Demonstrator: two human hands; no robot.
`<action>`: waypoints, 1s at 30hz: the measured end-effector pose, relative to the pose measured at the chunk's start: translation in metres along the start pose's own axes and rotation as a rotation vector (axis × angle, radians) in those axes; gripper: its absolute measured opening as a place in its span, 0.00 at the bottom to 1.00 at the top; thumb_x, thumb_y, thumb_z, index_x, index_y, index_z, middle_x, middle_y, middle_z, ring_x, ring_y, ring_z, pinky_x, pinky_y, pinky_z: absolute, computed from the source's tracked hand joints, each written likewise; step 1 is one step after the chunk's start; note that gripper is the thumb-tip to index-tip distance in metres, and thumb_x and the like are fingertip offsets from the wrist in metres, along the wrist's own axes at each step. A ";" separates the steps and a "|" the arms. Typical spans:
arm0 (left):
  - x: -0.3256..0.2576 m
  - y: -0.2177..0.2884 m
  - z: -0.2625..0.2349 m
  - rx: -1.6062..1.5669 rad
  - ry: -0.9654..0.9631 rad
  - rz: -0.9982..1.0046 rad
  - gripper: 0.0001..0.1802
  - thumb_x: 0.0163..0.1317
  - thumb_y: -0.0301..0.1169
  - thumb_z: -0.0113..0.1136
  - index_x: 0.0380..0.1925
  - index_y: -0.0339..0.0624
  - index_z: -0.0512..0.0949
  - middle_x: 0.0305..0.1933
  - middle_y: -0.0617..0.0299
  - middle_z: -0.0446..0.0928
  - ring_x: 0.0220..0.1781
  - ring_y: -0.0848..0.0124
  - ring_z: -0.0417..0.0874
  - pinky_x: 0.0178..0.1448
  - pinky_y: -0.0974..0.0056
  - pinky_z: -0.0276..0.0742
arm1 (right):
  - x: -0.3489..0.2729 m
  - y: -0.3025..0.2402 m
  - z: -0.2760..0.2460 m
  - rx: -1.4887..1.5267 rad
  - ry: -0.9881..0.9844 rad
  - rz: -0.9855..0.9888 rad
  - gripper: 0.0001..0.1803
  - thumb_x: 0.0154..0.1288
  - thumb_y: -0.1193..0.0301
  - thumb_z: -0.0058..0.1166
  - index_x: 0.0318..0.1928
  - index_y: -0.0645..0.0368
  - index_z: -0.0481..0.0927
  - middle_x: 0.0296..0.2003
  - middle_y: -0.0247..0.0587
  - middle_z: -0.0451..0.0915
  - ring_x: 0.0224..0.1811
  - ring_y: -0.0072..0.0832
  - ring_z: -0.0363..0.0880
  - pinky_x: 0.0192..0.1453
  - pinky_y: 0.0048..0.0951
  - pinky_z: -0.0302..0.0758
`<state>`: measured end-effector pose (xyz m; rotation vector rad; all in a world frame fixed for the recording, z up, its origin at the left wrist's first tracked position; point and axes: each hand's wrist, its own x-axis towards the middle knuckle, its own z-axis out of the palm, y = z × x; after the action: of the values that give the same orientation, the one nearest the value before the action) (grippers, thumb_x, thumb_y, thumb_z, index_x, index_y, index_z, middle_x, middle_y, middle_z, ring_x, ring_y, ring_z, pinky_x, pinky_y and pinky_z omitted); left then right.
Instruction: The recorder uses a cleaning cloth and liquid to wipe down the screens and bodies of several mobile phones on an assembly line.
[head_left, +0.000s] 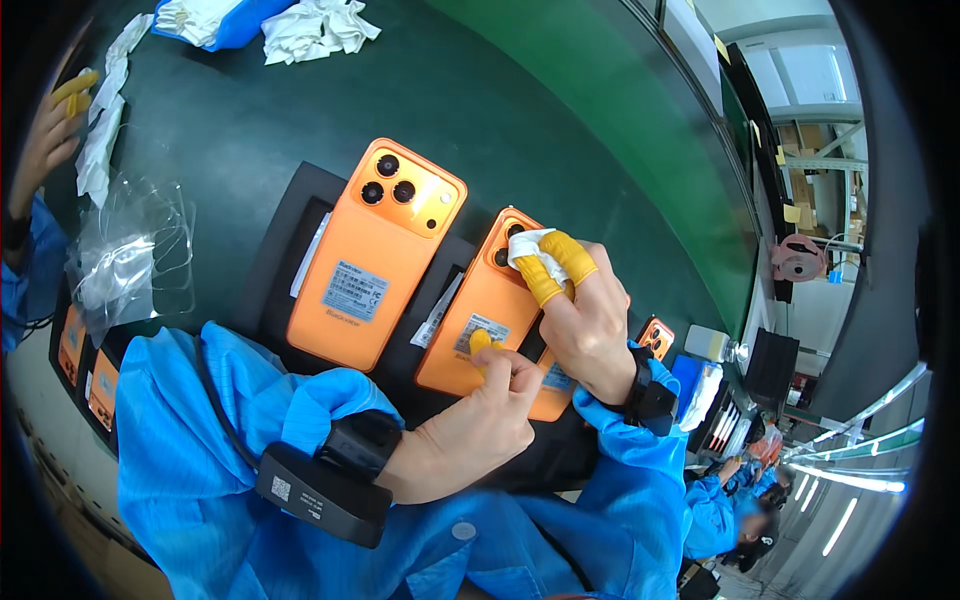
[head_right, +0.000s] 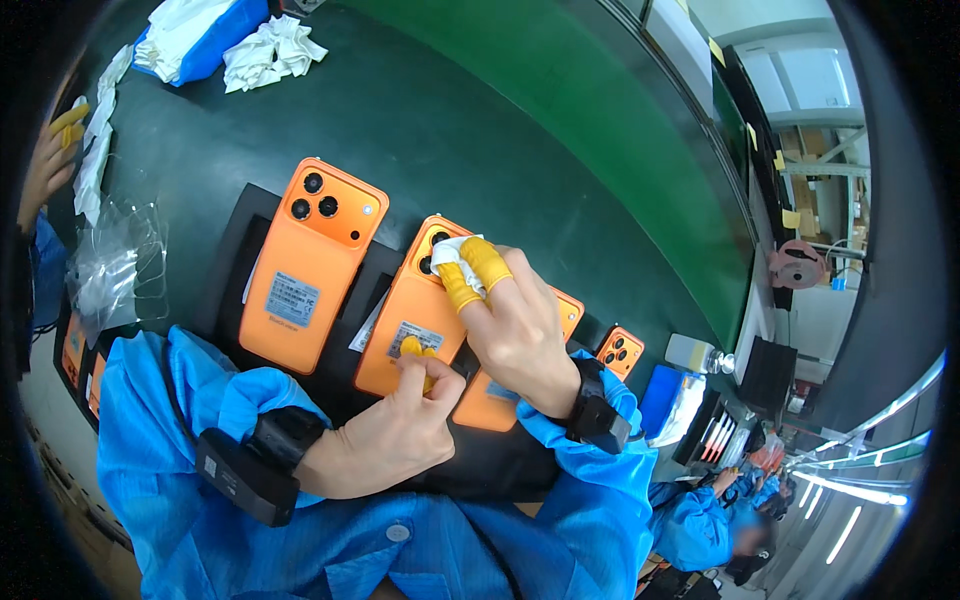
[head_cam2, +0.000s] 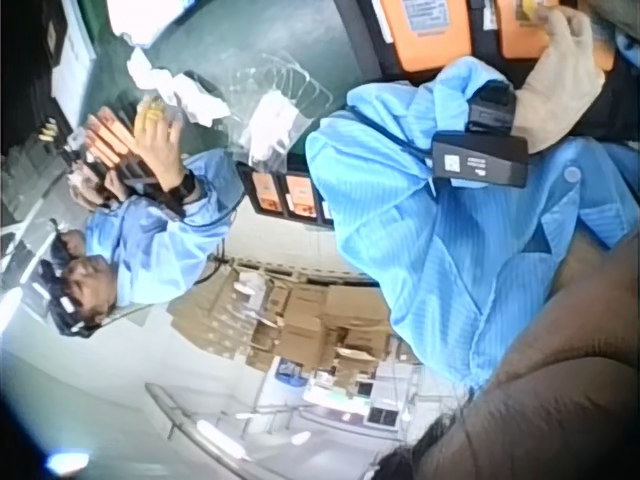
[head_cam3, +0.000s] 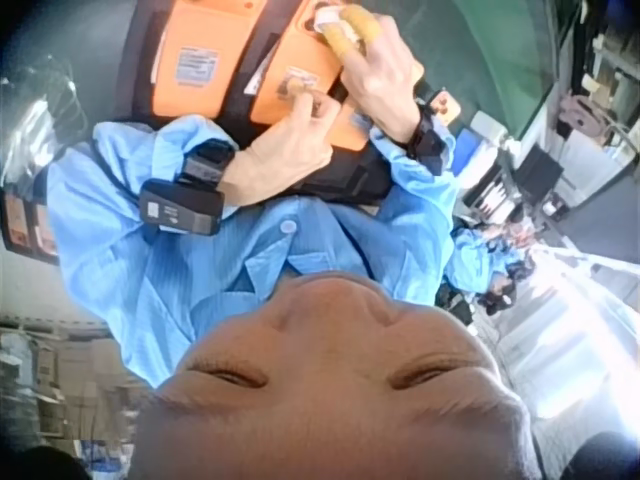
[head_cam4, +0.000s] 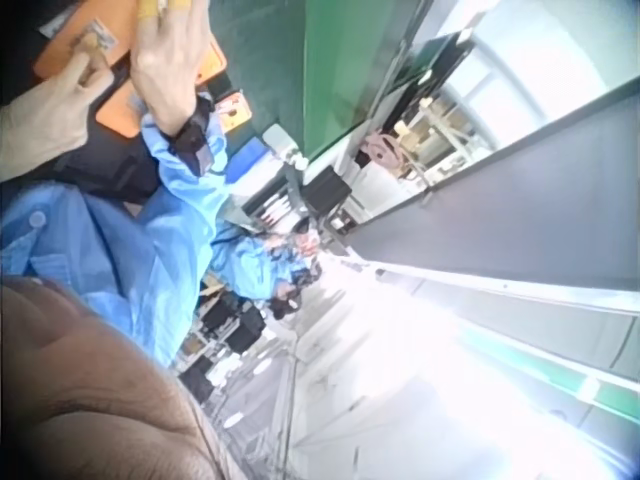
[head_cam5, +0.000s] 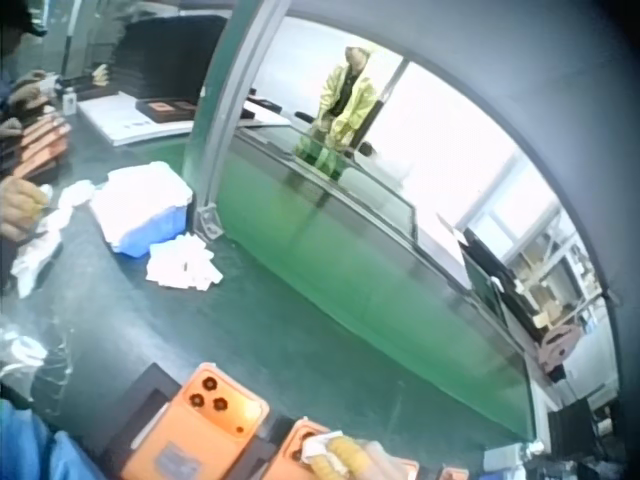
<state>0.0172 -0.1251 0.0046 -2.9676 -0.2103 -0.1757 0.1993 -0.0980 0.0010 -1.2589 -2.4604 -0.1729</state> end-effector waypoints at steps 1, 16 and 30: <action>0.001 0.000 0.000 0.027 0.004 0.004 0.11 0.54 0.34 0.61 0.25 0.38 0.84 0.24 0.57 0.76 0.38 0.62 0.74 0.41 0.56 0.72 | 0.003 0.001 0.001 0.002 0.000 -0.004 0.16 0.41 0.78 0.62 0.35 0.73 0.81 0.41 0.54 0.77 0.38 0.42 0.76 0.30 0.34 0.77; 0.001 0.000 0.003 -0.038 0.026 -0.014 0.13 0.49 0.35 0.58 0.21 0.36 0.84 0.22 0.51 0.76 0.42 0.54 0.72 0.41 0.52 0.73 | 0.009 0.000 -0.003 -0.008 -0.032 -0.031 0.16 0.41 0.79 0.62 0.34 0.74 0.80 0.40 0.55 0.76 0.38 0.43 0.77 0.31 0.34 0.77; 0.001 0.001 0.000 -0.001 0.001 -0.001 0.11 0.52 0.35 0.59 0.25 0.40 0.84 0.24 0.57 0.76 0.40 0.60 0.73 0.41 0.56 0.71 | 0.012 0.000 -0.003 0.014 -0.016 0.012 0.14 0.41 0.79 0.62 0.32 0.73 0.80 0.40 0.57 0.77 0.37 0.41 0.76 0.29 0.34 0.76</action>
<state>0.0178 -0.1256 0.0045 -2.9682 -0.2111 -0.1777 0.1938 -0.0899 0.0087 -1.2738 -2.4626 -0.1431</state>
